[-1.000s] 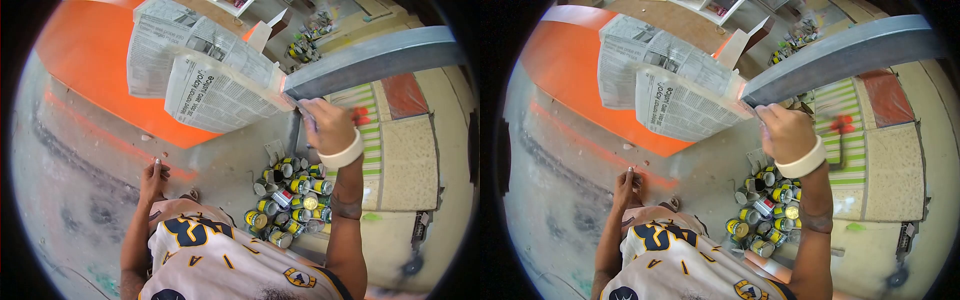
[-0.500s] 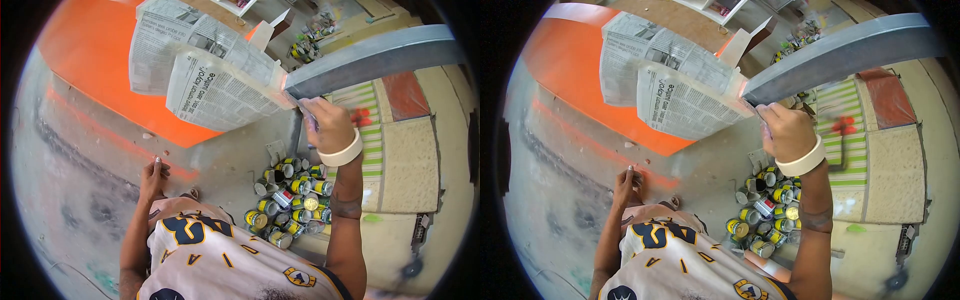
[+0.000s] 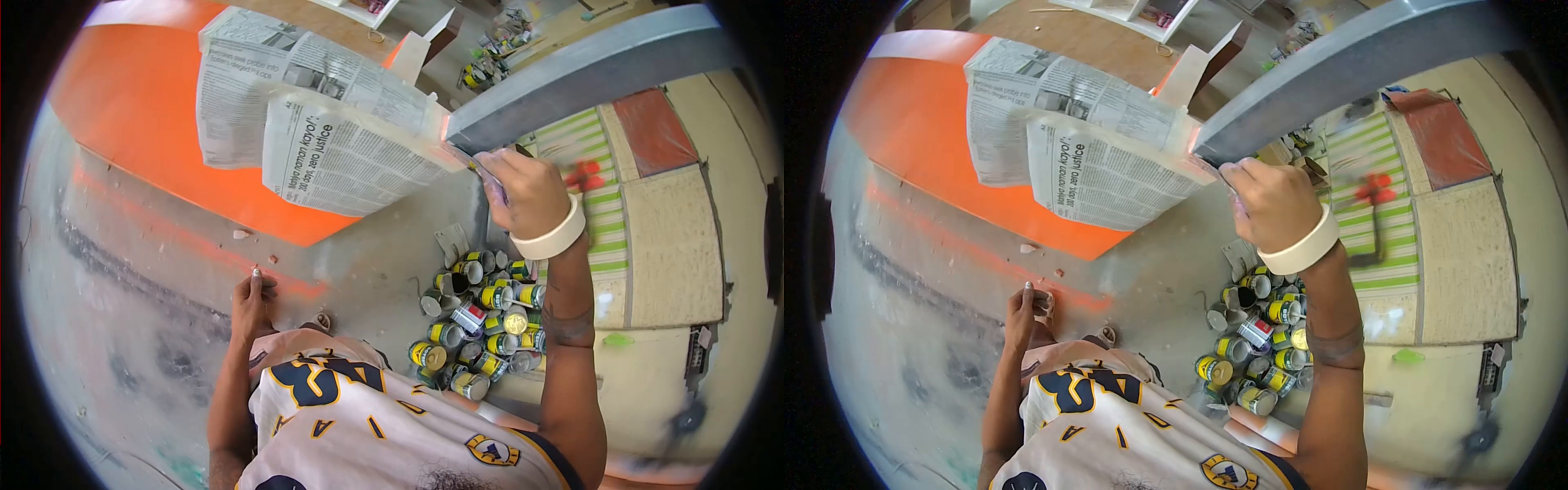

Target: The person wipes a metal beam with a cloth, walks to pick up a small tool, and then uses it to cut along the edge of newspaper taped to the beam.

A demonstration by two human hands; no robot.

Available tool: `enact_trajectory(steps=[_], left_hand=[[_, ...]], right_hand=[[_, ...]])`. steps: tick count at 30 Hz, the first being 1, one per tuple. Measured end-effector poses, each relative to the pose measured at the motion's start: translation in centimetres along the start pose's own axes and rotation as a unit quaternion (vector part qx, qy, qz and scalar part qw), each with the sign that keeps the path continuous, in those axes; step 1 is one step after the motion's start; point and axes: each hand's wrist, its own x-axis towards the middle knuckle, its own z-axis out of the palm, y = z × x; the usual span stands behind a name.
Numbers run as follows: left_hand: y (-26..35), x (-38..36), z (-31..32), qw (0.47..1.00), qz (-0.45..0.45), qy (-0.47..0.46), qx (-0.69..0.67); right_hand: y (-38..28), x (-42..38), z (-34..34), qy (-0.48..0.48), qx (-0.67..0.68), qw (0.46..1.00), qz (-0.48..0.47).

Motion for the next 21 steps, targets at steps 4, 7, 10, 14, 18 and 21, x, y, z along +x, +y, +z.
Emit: enact_trajectory(steps=[4, 7, 10, 14, 18, 21], left_hand=[[0.1, 0.0, -0.2, 1.0, 0.007, 0.008, -0.007], [0.3, -0.3, -0.5, 1.0, 0.002, 0.003, -0.031], [0.0, -0.2, -0.9, 1.0, 0.001, 0.003, -0.026], [-0.3, -0.2, -0.8, 0.999, -0.005, 0.014, -0.032], [-0.4, 0.1, -0.8, 1.0, -0.003, 0.007, -0.016], [-0.3, 0.0, -0.6, 1.0, 0.004, -0.005, -0.012]], right_hand=[[-0.7, -0.4, -0.5, -0.011, -0.008, 1.0, 0.016], [-0.9, -0.5, -0.4, -0.027, -0.009, 0.999, 0.026], [-0.8, -1.1, -0.3, -0.026, -0.011, 0.999, 0.028], [-0.5, -1.3, 0.0, -0.011, -0.011, 1.0, 0.016], [-0.6, -1.5, -0.3, -0.024, -0.011, 0.999, 0.037], [-0.4, -1.6, -0.2, -0.023, -0.012, 0.999, 0.031]])
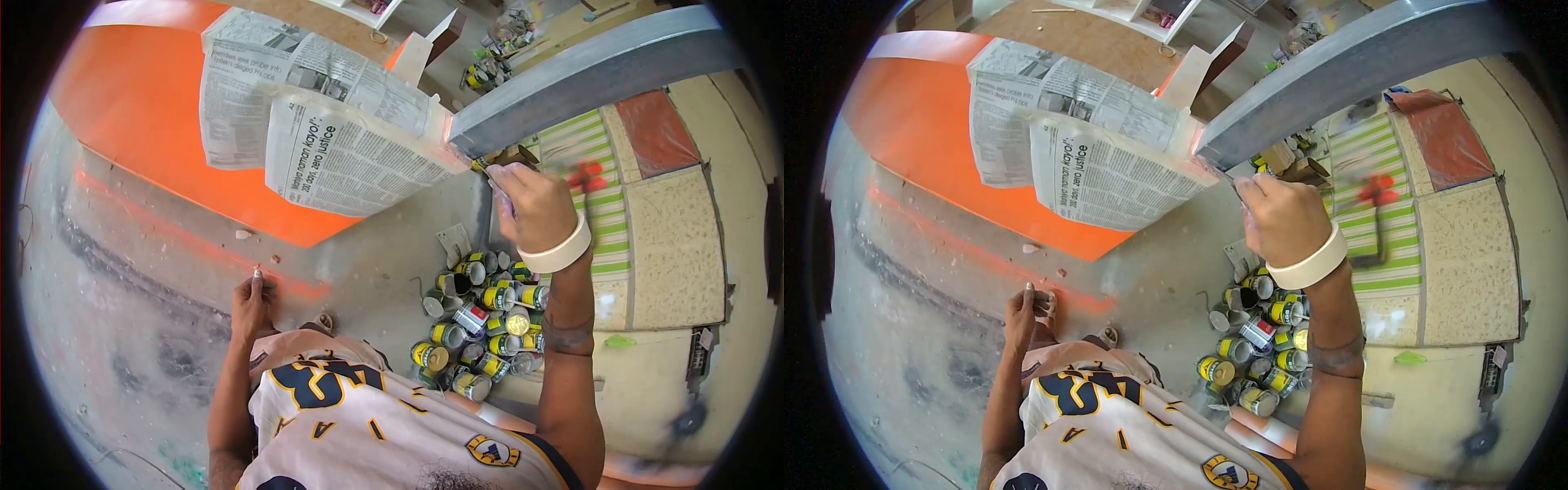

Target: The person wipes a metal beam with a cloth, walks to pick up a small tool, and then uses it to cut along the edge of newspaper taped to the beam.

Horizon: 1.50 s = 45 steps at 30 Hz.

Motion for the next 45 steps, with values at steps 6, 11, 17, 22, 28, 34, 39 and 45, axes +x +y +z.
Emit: enact_trajectory(steps=[6, 11, 17, 22, 28, 34, 39, 45], left_hand=[[0.4, -0.2, 0.3, 1.0, -0.012, 0.0, 0.018], [0.1, -0.1, 0.4, 1.0, -0.002, -0.001, 0.019], [0.5, -0.6, 0.4, 1.0, -0.004, 0.002, 0.018], [0.0, -0.5, 0.3, 1.0, -0.011, 0.019, 0.015], [0.2, -0.4, 0.5, 1.0, -0.005, 0.014, 0.016], [0.6, -0.2, 0.9, 0.999, -0.009, -0.005, 0.034], [0.8, -0.4, 1.2, 1.0, -0.007, -0.002, 0.025], [0.5, -0.2, 1.2, 1.0, -0.009, 0.0, 0.021]], right_hand=[[-0.1, -0.3, 0.1, 0.003, -0.007, 1.0, -0.003], [0.0, -0.1, 0.5, 0.003, -0.003, 1.0, -0.003], [0.3, -0.1, 0.5, -0.004, -0.002, 1.0, -0.004], [0.1, -0.3, 0.6, 0.0, -0.01, 1.0, 0.002], [0.3, -0.2, 0.5, 0.009, 0.0, 1.0, -0.008], [0.3, -0.5, 0.2, 0.01, -0.001, 1.0, -0.001], [0.2, -0.6, 0.5, 0.025, -0.007, 1.0, -0.009], [0.6, 0.1, 0.3, 0.009, 0.022, 1.0, 0.001]])
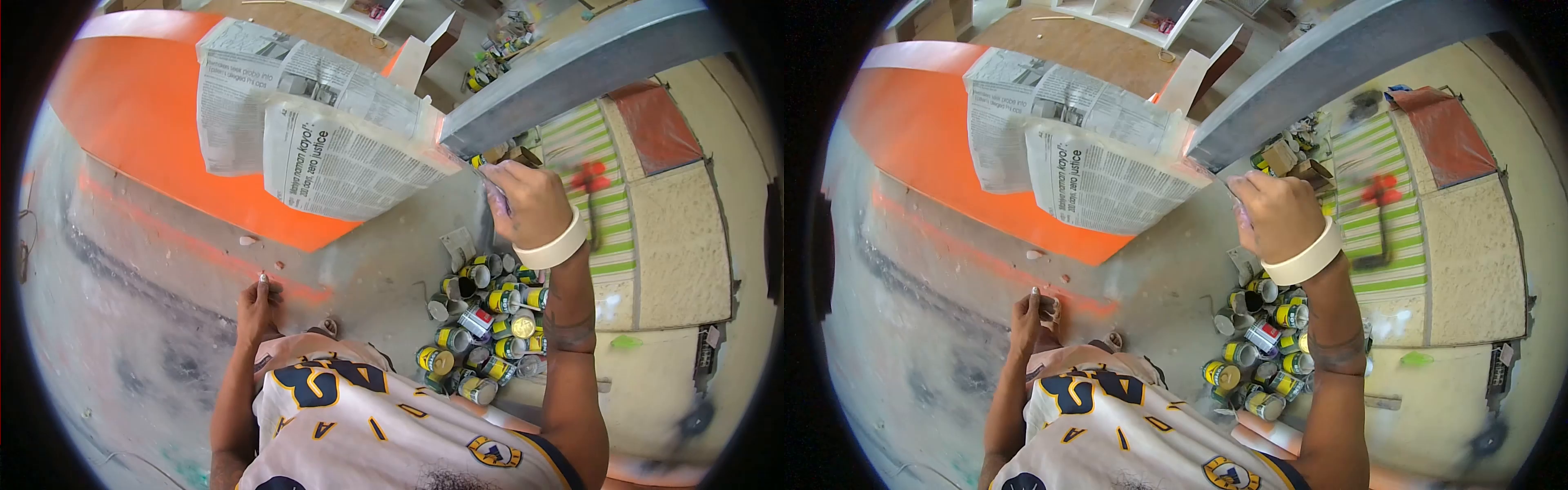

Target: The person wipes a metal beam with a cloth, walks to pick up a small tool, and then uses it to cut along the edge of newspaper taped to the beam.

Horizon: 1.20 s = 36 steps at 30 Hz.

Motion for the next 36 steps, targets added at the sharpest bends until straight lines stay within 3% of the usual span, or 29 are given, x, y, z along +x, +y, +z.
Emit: enact_trajectory(steps=[11, 15, 18, 21, 24, 27, 31, 36], left_hand=[[0.5, 0.6, 0.1, 1.0, 0.007, -0.02, 0.013], [0.5, 1.0, -0.2, 1.0, 0.01, -0.023, 0.016], [-0.2, 1.4, -0.3, 1.0, 0.001, -0.017, 0.006], [-0.1, 1.2, -0.5, 1.0, 0.0, -0.012, 0.007], [-0.1, 1.5, -0.5, 1.0, 0.001, -0.01, 0.0], [-0.3, 1.3, -0.6, 1.0, -0.004, -0.014, -0.009], [-0.1, 1.6, -0.9, 1.0, -0.013, -0.016, -0.008], [0.0, 2.0, -1.5, 1.0, 0.003, -0.015, -0.002]], right_hand=[[-0.5, 1.0, -1.1, 0.087, 0.01, 0.996, 0.018], [-0.8, 1.6, -0.1, 0.029, -0.017, 0.999, -0.012], [-0.9, 1.4, -1.0, 0.084, -0.01, 0.996, 0.015], [-0.9, 1.6, 0.0, 0.02, -0.016, 1.0, -0.007], [-0.8, 1.5, -1.1, 0.093, -0.015, 0.996, 0.003], [-1.6, 1.9, -0.9, 0.011, -0.025, 0.999, 0.019], [-1.6, 1.6, -1.4, 0.075, -0.035, 0.996, 0.019], [-1.4, 1.5, -0.6, 0.057, -0.017, 0.998, 0.009]])
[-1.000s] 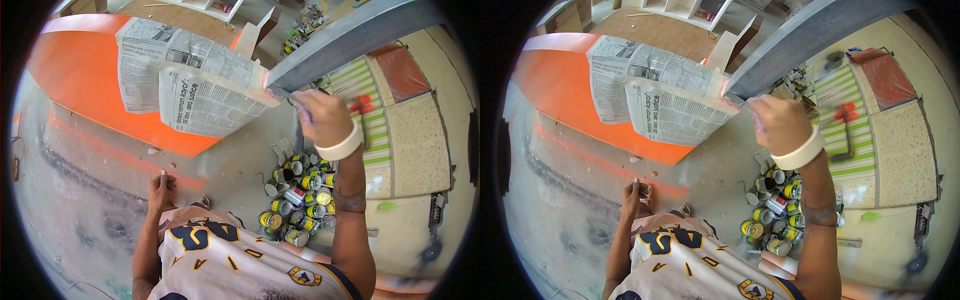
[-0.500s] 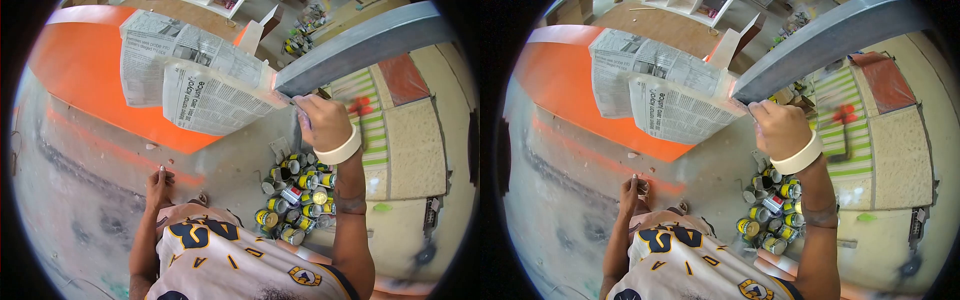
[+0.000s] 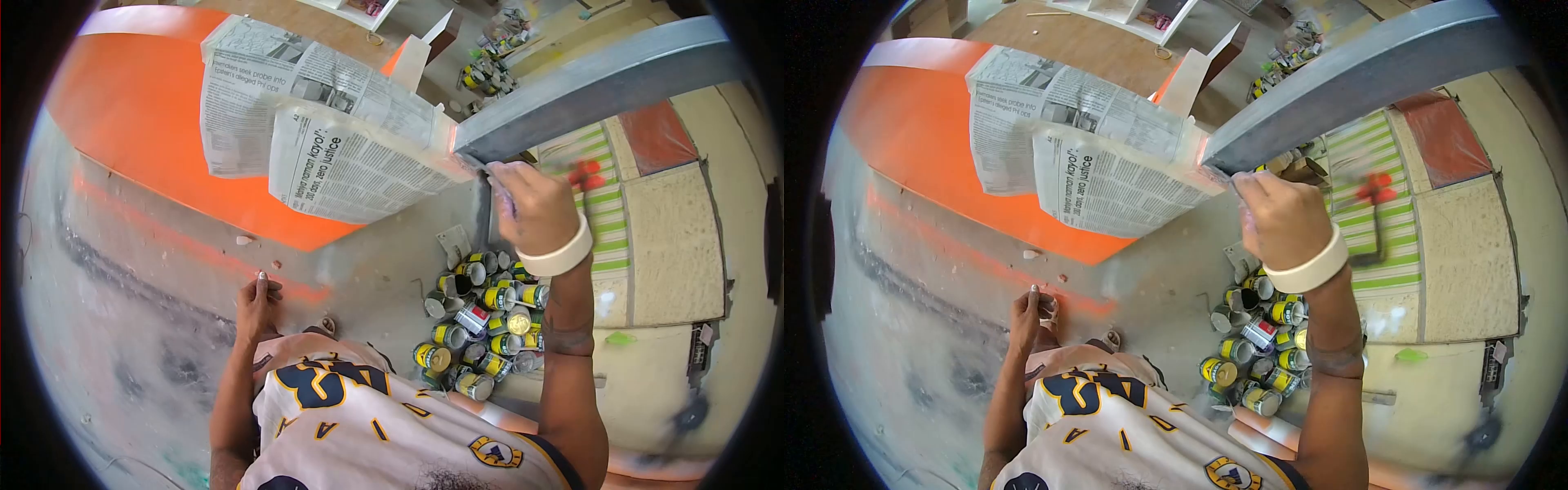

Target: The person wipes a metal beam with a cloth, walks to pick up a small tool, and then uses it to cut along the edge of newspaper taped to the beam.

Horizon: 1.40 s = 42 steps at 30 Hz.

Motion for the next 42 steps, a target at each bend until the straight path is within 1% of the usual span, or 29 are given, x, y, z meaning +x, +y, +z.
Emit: enact_trajectory(steps=[2, 4, 6, 7, 9, 10, 12, 15, 16, 19, 23, 24, 27, 30, 33, 36, 39, 40, 42], left_hand=[[-0.3, -0.1, 0.2, 1.0, -0.003, 0.007, -0.008], [-0.1, -0.2, -0.1, 1.0, -0.007, 0.012, -0.006], [0.1, 0.0, -0.4, 1.0, 0.0, 0.007, 0.015], [0.2, 0.1, -0.4, 1.0, 0.002, 0.006, 0.022], [0.7, 0.0, -0.5, 1.0, -0.022, 0.007, 0.006], [1.0, -0.2, -0.5, 0.999, -0.034, 0.009, -0.001], [0.6, 0.0, -0.9, 1.0, -0.016, 0.007, 0.004], [0.5, 0.6, -1.2, 1.0, -0.008, 0.013, -0.004], [0.5, 0.4, -1.1, 1.0, -0.011, 0.018, -0.01], [0.5, 0.9, -1.6, 1.0, -0.01, 0.001, 0.002], [0.3, 1.1, -1.5, 1.0, -0.01, 0.002, -0.002], [0.4, 1.2, -1.6, 1.0, -0.011, 0.001, -0.002], [0.7, 1.9, -1.7, 1.0, 0.001, -0.013, 0.005], [0.8, 2.2, -1.6, 1.0, -0.005, -0.023, 0.007], [1.4, 2.6, -1.7, 1.0, -0.01, -0.028, 0.008], [1.5, 3.5, -2.0, 0.999, -0.009, -0.048, 0.006], [0.9, 4.0, -2.4, 0.998, -0.023, -0.054, 0.003], [1.0, 4.4, -2.6, 0.998, -0.026, -0.058, 0.007], [1.3, 4.8, -2.9, 0.997, -0.025, -0.066, 0.019]], right_hand=[[0.3, 0.0, -1.0, 0.028, 0.003, 1.0, 0.014], [0.1, 0.3, -0.5, -0.01, 0.004, 1.0, 0.003], [-0.3, 0.3, -0.2, -0.038, -0.003, 0.999, 0.011], [-0.3, 0.2, -0.5, -0.022, -0.003, 1.0, 0.02], [-0.1, 0.3, -1.4, 0.005, 0.001, 0.999, 0.033], [-0.2, 0.3, -1.1, -0.003, 0.0, 1.0, 0.023], [-0.2, 0.3, -0.4, -0.011, -0.006, 1.0, 0.012], [0.0, 0.2, -1.3, 0.024, 0.007, 0.999, 0.035], [0.2, 0.3, -1.4, 0.018, 0.011, 0.999, 0.03], [-0.6, 0.5, -0.5, -0.05, -0.012, 0.998, 0.021], [-0.5, 0.8, -1.5, 0.012, -0.003, 1.0, 0.024], [-0.8, 0.8, -1.3, 0.014, 0.0, 1.0, 0.013], [-1.3, 1.0, -2.3, 0.003, -0.021, 0.999, 0.031], [-1.2, 1.1, -2.7, 0.035, 0.031, 0.998, 0.043], [-0.9, 1.4, -1.7, 0.002, 0.037, 0.999, 0.033], [-0.9, 1.5, -1.5, 0.012, 0.044, 0.998, 0.045], [-0.9, 1.4, -1.7, 0.0, 0.062, 0.996, 0.069], [-1.1, 1.6, -1.3, -0.029, 0.036, 0.997, 0.06], [-1.2, 1.3, -1.4, -0.019, 0.052, 0.995, 0.087]])
